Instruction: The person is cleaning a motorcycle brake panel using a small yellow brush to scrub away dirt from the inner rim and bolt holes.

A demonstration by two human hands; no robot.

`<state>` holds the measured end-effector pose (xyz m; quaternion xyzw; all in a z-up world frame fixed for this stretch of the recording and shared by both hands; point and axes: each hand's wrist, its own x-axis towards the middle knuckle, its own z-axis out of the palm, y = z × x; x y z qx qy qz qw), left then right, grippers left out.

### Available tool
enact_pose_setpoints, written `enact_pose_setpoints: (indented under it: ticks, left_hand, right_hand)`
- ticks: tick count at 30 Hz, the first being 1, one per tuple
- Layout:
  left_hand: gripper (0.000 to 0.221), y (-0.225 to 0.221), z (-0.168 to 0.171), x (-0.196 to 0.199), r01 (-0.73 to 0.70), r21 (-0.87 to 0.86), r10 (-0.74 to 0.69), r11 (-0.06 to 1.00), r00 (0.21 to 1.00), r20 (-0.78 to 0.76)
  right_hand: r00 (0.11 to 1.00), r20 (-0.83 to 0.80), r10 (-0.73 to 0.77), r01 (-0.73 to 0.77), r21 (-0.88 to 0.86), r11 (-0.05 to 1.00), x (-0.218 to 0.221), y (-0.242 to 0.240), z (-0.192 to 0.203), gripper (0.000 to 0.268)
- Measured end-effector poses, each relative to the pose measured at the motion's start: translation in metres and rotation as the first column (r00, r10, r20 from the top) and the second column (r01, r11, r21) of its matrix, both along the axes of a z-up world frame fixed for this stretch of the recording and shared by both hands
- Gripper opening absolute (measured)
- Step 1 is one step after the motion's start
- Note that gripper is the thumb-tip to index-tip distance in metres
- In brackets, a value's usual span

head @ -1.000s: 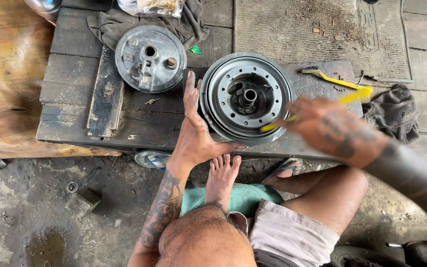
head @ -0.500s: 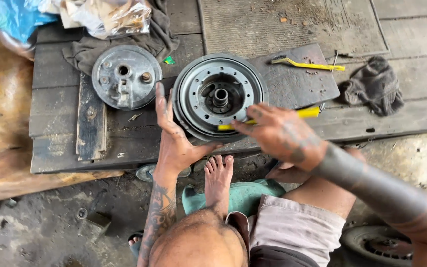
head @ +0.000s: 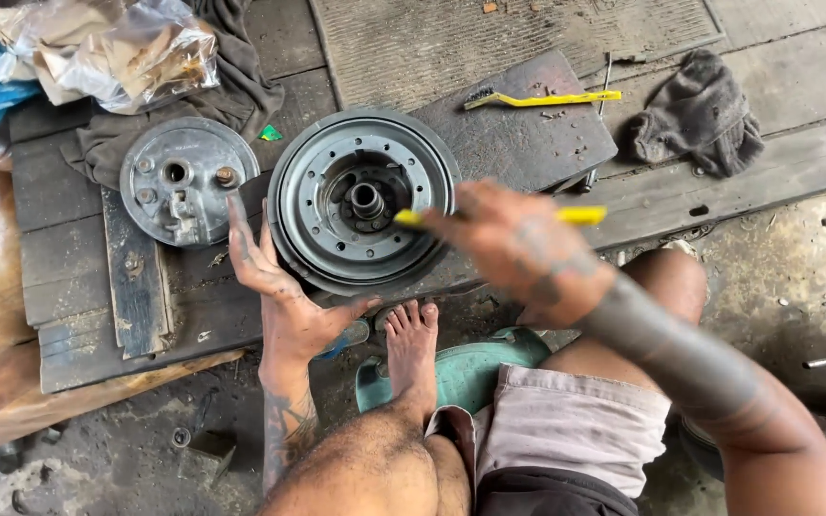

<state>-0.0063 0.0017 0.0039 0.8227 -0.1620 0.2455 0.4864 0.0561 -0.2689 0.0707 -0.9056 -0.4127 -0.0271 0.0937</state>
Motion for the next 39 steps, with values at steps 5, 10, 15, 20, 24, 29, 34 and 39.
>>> enact_pose_setpoints:
  ticks: [5,10,15,20,24,29,34,39]
  left_hand:
    - [0.135,0.001,-0.002,-0.002,-0.024,0.034,0.025,0.999,0.999,-0.022]
    - [0.133,-0.001,-0.002,0.0,-0.015,0.002,0.015,1.0,1.0,0.001]
    - [0.132,0.0,-0.004,0.0,-0.031,-0.009,0.031,0.999,0.999,0.008]
    - [0.132,-0.002,-0.001,0.001,0.004,-0.033,-0.005,0.999,1.0,-0.01]
    - [0.133,0.001,-0.002,0.002,0.003,0.005,-0.004,1.0,1.0,0.019]
    - [0.131,0.001,-0.005,0.001,0.018,-0.032,-0.017,0.999,1.0,0.005]
    - [0.134,0.002,-0.005,0.001,-0.006,0.016,0.006,1.0,1.0,0.003]
    - [0.133,0.001,-0.005,0.0,-0.03,0.048,0.029,0.998,1.0,0.007]
  right_hand:
    - [0.947,0.32,-0.015,0.077,-0.183,0.98,0.019,-0.025,0.029,0.033]
    - [0.973,0.212,0.096,-0.119,0.101,0.988,-0.008,0.006,0.008,0.039]
    - [0.987,0.157,0.028,-0.033,0.026,0.999,0.029,-0.039,0.016,0.02]
    - [0.905,0.423,0.035,-0.014,-0.051,0.999,0.017,-0.025,0.031,0.022]
    - [0.971,0.17,0.168,-0.165,-0.031,0.986,0.015,-0.019,0.008,0.04]
    - [0.946,0.314,-0.074,0.059,0.057,0.997,0.032,-0.028,0.017,0.04]
    - [0.959,0.278,0.049,-0.035,-0.054,0.998,0.042,-0.034,-0.004,0.028]
    - [0.949,0.304,-0.087,0.056,0.11,0.992,0.068,-0.02,0.013,0.024]
